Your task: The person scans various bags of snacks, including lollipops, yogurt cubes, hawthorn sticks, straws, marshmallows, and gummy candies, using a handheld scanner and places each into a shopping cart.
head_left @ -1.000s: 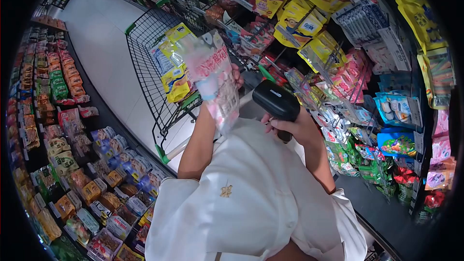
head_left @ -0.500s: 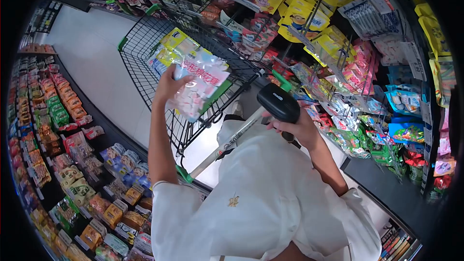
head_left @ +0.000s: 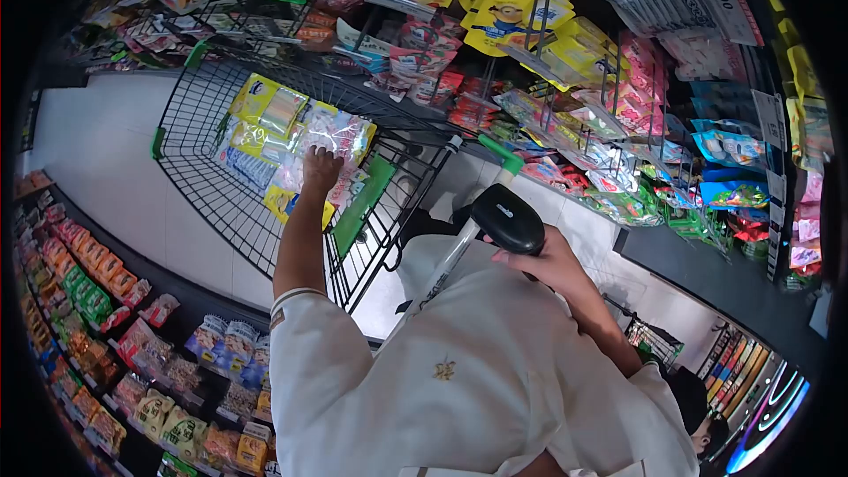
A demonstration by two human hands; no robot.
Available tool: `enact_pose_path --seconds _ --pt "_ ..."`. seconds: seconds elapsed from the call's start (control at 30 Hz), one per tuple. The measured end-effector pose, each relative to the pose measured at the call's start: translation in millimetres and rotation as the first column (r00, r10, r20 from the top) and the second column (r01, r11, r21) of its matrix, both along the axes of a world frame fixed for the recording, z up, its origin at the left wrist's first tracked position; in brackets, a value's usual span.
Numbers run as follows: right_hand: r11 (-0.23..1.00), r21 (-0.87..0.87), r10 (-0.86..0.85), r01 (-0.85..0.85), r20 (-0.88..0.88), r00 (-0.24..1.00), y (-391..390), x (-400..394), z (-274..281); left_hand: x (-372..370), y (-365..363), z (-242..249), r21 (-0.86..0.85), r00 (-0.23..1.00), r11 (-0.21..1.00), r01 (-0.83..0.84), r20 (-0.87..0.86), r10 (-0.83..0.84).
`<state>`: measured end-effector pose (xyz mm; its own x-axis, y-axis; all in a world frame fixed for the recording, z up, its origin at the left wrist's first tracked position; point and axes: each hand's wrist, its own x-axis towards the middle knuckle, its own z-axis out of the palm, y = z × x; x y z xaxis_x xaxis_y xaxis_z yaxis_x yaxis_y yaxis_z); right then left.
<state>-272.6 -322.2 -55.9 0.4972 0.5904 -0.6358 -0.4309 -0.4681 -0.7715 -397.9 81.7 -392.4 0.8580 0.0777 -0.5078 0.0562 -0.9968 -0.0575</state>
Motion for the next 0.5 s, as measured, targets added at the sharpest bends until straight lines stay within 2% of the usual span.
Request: enact_pose_path --seconds 0.1,0.2,0.3,0.37,0.43,0.5 --pt "0.999 -0.017 -0.030 0.030 -0.002 1.000 0.3 -2.2 -0.3 9.4 -4.0 -9.3 0.011 0.989 0.990 -0.139 -0.046 0.139" --pt "0.996 -0.064 -0.063 0.062 -0.007 0.998 0.3 -4.8 0.8 3.8 -7.1 -35.4 -0.081 0.931 0.932 -0.354 -0.125 0.343" --pt "0.996 -0.051 -0.078 0.078 0.001 0.997 -3.3 -7.2 -5.6 -31.6 -17.5 -112.4 -0.383 0.907 0.856 -0.347 0.096 0.411" --pt "0.997 -0.054 -0.058 0.058 0.002 0.998 -1.5 -6.8 -1.7 -28.0 -41.7 -101.5 -0.565 0.758 0.586 -0.580 -0.112 0.643" --pt "0.998 -0.054 -0.037 0.037 0.002 0.999 0.1 -4.8 2.7 -45.1 -68.6 -123.5 -0.606 0.754 0.615 -0.504 0.038 0.655" --pt "1.000 -0.026 0.001 0.000 0.049 0.999 -2.4 -4.2 -1.0 -46.0 -84.4 -109.3 -0.737 0.685 0.428 -0.523 -0.065 0.726"
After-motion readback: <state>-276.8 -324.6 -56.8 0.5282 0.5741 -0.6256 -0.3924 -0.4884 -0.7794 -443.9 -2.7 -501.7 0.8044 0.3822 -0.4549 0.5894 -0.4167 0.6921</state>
